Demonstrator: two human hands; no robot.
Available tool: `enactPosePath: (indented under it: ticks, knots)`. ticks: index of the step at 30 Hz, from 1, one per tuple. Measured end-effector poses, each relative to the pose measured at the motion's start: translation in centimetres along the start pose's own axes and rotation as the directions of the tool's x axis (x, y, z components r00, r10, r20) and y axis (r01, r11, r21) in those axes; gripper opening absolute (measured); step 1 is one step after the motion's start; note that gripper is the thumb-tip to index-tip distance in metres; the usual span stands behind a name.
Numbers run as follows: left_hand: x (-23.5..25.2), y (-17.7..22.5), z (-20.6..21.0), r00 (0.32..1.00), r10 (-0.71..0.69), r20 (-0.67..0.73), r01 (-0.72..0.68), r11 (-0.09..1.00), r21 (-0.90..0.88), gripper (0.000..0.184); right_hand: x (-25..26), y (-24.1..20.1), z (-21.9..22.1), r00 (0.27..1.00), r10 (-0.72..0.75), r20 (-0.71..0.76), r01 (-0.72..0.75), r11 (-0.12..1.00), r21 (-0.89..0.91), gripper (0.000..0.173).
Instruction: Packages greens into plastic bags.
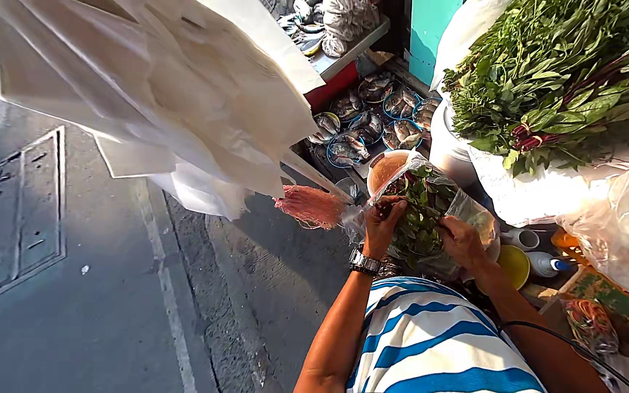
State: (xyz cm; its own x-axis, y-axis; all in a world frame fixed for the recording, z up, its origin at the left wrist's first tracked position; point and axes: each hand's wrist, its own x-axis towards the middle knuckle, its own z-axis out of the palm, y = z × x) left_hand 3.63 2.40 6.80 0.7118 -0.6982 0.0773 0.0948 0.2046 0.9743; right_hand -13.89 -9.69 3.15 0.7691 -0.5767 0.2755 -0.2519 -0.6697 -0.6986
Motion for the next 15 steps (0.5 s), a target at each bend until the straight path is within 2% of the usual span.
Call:
enactPosePath:
  ticks: [3,6,9,12,15]
  knots:
    - [0.2,0.0,-0.5,1.0,0.028,-0.001,-0.028,0.998,0.055,0.01,-0.1,0.4,-1.5,0.999,0.003,0.041,-0.003,1.0,0.003,0.018]
    - [0.6,-0.1,-0.6,0.999,-0.037,0.04,0.033,0.995,0.089,0.006,-1.0,0.5,-3.4,0.985,0.032,0.169,-0.043,0.997,0.063,0.016]
    - [1.2,-1.4,0.4,0.994,-0.107,0.013,0.106,0.993,0.056,0.004,-2.2,2.0,-3.7,0.941,0.195,0.278,-0.225,0.971,0.08,0.018]
    - [2.6,-1.6,0.6,0.986,-0.137,-0.092,0.137,0.991,-0.004,0.006,-4.0,4.8,-2.7,0.827,0.423,0.371,-0.473,0.88,0.05,0.022]
    - [3.1,-0.9,0.9,0.988,-0.151,-0.017,0.152,0.97,0.19,0.007,-4.5,4.4,-3.0,0.774,0.516,0.367,-0.588,0.8,0.116,0.022]
